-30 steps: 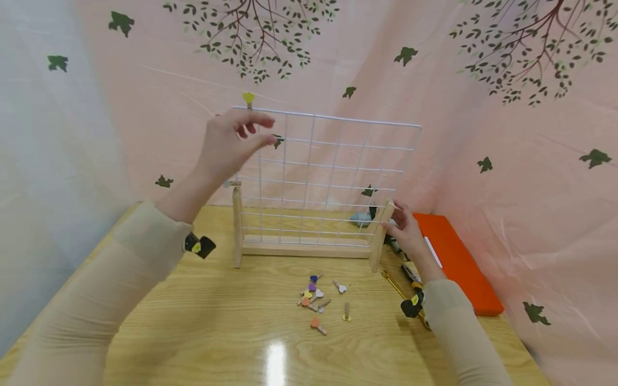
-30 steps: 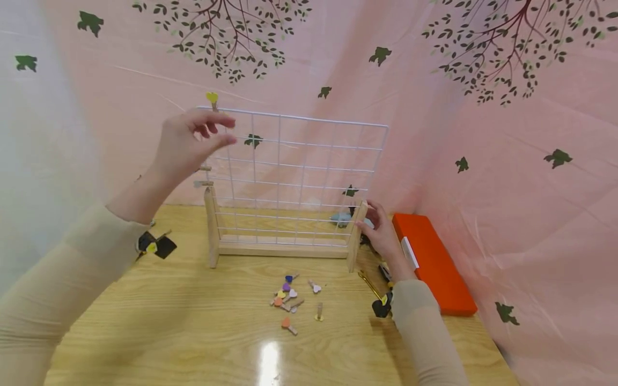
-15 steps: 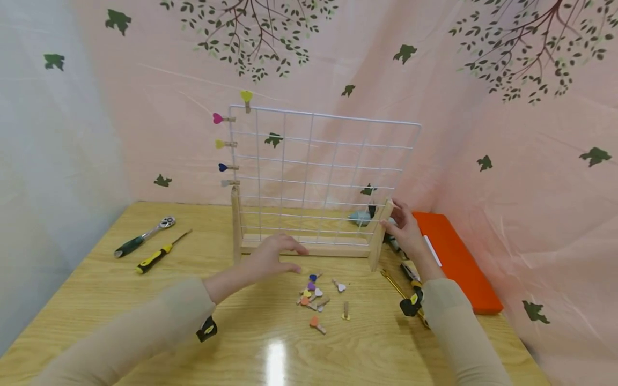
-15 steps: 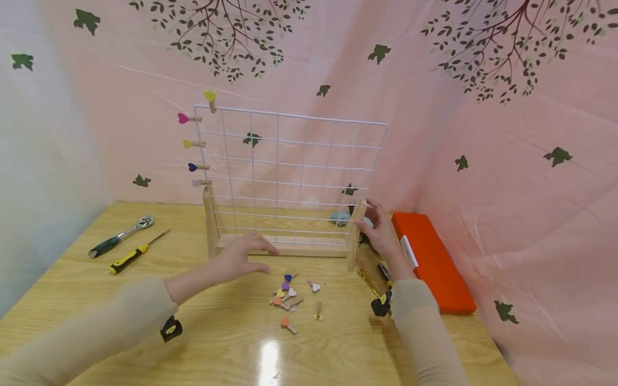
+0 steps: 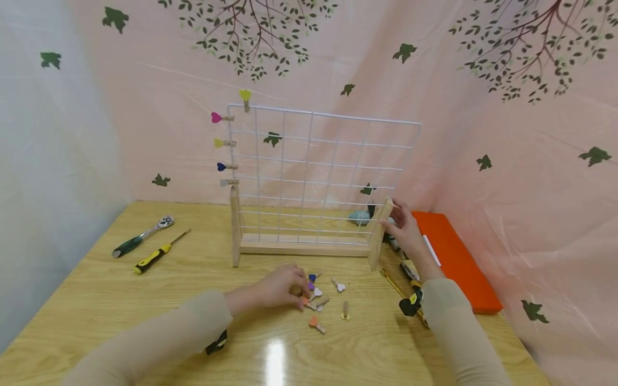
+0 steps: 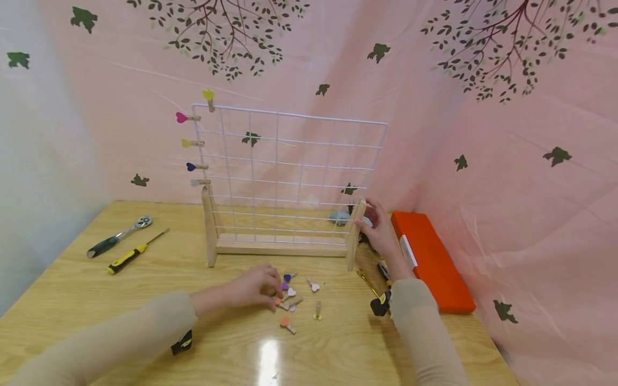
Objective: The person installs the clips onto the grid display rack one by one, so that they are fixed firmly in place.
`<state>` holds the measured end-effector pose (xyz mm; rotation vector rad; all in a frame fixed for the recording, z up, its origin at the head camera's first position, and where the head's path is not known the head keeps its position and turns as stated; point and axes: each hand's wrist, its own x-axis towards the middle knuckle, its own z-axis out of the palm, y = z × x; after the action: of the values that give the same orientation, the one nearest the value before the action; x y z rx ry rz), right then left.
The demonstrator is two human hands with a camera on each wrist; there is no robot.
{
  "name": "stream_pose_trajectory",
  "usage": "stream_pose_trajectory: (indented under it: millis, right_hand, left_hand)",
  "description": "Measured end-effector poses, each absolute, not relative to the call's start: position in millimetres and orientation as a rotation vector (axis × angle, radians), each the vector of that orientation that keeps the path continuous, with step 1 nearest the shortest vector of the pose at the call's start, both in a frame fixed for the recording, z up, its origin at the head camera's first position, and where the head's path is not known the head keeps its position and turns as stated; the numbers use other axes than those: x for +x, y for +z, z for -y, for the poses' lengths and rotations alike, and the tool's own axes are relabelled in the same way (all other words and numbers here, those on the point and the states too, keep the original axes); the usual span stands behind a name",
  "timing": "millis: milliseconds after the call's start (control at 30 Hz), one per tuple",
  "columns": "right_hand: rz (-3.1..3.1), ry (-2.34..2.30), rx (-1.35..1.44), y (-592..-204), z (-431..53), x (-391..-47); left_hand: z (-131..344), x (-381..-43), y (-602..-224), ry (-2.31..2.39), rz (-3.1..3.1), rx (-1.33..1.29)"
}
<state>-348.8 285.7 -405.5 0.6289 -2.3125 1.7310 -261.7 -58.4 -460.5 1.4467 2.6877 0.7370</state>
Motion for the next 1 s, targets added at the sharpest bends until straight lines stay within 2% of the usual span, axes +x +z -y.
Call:
stream_pose_trajectory:
  millis: [267, 467, 767, 1000]
  right_hand:
    - [2.308, 1.744, 0.643, -406.7, -282.7, -347.7]
    - [2.298, 1.751, 0.673, -408.5, -282.7, -347.6]
    - [2.296, 1.744, 0.658, -404.7, -282.1, -347.5]
    - [2.309, 1.761, 0.614, -392.5, -276.3, -336.1]
  left_hand:
    - [57.9, -259.1, -460.4, 0.729, -2.629, 1.409]
    - [62.4, -257.2, -451.8, 0.976, -2.467, 1.293]
    - [74.0, -262.1, -416.6, 1.170, -2.532, 1.328]
    - [85.6, -265.8, -368.3, 1.189, -2.617, 1.236]
